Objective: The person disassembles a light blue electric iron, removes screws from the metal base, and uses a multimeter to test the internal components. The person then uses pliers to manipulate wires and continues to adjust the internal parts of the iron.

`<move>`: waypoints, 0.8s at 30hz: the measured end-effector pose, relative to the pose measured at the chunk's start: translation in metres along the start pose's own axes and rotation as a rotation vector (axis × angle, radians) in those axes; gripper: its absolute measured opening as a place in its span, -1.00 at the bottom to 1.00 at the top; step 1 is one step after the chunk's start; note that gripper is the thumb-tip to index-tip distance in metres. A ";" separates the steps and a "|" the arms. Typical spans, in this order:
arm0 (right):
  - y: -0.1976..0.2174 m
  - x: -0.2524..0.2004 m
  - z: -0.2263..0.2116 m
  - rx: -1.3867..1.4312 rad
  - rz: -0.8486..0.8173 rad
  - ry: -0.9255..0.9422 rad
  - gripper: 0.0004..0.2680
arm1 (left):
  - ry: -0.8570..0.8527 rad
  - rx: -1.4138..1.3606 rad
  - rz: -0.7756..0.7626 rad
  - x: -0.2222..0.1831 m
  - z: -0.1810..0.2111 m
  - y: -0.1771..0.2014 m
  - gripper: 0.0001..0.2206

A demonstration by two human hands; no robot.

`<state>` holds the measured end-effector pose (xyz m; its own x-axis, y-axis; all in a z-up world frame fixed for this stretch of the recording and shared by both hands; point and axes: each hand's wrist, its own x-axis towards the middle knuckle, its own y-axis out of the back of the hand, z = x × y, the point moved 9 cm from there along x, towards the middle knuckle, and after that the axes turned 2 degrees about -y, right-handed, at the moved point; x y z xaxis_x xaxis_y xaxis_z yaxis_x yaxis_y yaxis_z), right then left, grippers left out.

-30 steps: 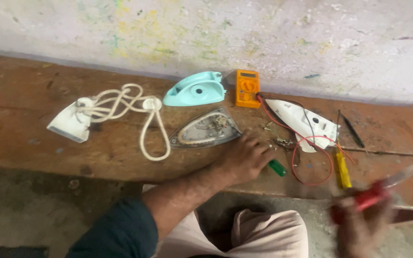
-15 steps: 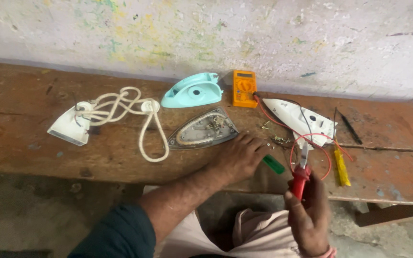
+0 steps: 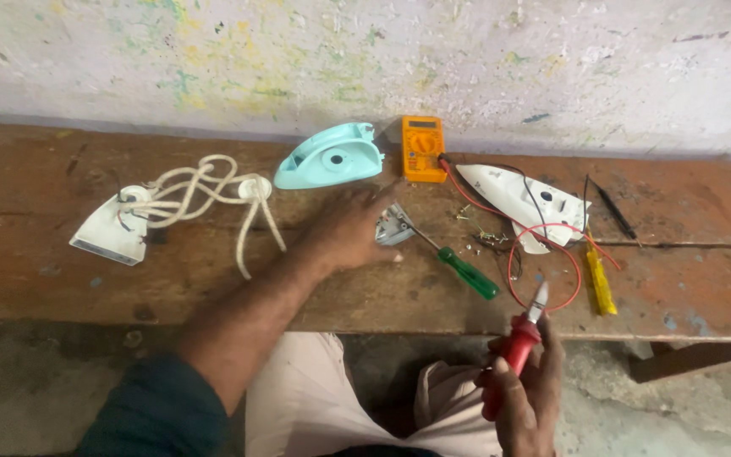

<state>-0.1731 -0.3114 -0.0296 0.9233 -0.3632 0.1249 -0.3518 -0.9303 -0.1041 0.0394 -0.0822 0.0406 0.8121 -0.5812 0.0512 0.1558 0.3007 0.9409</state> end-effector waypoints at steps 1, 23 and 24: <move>0.000 0.000 0.003 0.014 0.001 -0.024 -0.38 | 0.028 0.026 -0.022 0.000 0.004 -0.005 0.05; -0.015 -0.011 -0.005 0.107 0.011 0.170 -0.46 | -0.181 -0.081 0.117 0.011 0.027 -0.020 -0.56; -0.016 -0.010 -0.004 0.094 0.006 0.149 -0.46 | -0.165 -0.075 0.107 0.011 0.027 -0.023 -0.56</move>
<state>-0.1770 -0.2933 -0.0255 0.8856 -0.3793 0.2679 -0.3352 -0.9215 -0.1964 0.0292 -0.1156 0.0289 0.7239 -0.6574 0.2093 0.1204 0.4191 0.8999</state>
